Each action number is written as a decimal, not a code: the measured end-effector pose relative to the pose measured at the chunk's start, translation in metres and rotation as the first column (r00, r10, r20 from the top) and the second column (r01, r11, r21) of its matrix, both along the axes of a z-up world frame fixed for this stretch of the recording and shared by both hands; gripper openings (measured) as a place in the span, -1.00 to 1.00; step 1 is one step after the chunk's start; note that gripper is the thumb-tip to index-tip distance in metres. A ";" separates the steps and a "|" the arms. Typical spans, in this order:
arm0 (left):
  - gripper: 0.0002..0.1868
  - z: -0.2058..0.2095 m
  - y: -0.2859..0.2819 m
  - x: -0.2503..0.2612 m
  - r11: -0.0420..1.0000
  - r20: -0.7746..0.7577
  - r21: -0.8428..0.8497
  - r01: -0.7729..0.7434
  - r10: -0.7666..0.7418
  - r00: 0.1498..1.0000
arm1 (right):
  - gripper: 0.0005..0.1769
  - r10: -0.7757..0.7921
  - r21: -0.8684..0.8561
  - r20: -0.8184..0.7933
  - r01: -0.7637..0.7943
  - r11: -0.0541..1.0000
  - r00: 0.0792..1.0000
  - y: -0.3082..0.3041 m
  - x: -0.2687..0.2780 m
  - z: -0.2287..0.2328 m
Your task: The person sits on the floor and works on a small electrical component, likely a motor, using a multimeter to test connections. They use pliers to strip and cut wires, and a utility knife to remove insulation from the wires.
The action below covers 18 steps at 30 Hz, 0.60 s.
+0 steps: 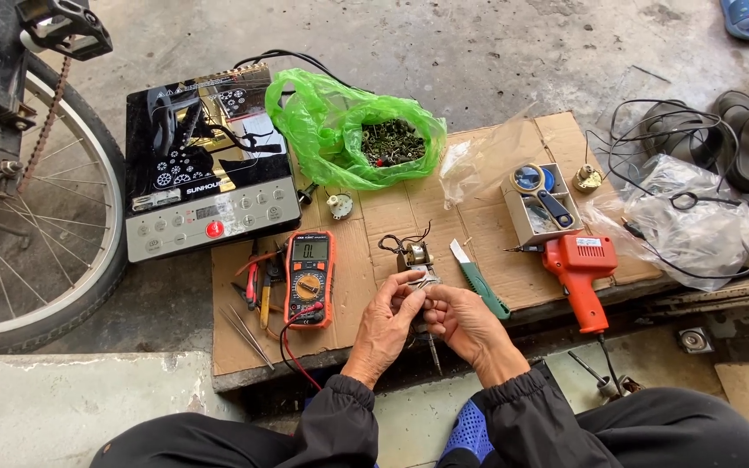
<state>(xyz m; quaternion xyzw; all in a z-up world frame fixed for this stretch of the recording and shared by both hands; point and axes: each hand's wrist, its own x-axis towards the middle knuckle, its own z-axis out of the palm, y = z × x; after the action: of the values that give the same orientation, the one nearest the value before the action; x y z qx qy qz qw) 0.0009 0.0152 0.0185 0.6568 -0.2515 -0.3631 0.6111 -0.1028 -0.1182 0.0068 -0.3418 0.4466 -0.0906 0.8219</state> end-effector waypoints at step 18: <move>-0.78 -0.035 -0.007 0.000 0.994 0.253 -0.044 -0.102 0.110 0.961 | -0.27 -0.129 -0.679 -0.710 -0.625 0.385 0.692 -0.084 -0.050 -0.101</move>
<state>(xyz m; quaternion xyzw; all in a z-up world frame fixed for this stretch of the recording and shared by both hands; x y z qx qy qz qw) 0.0008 0.0081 -0.0165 0.7012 -0.2977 -0.2387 0.6022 -0.1533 -0.2025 -0.0939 -0.7982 0.5242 -0.0472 0.2931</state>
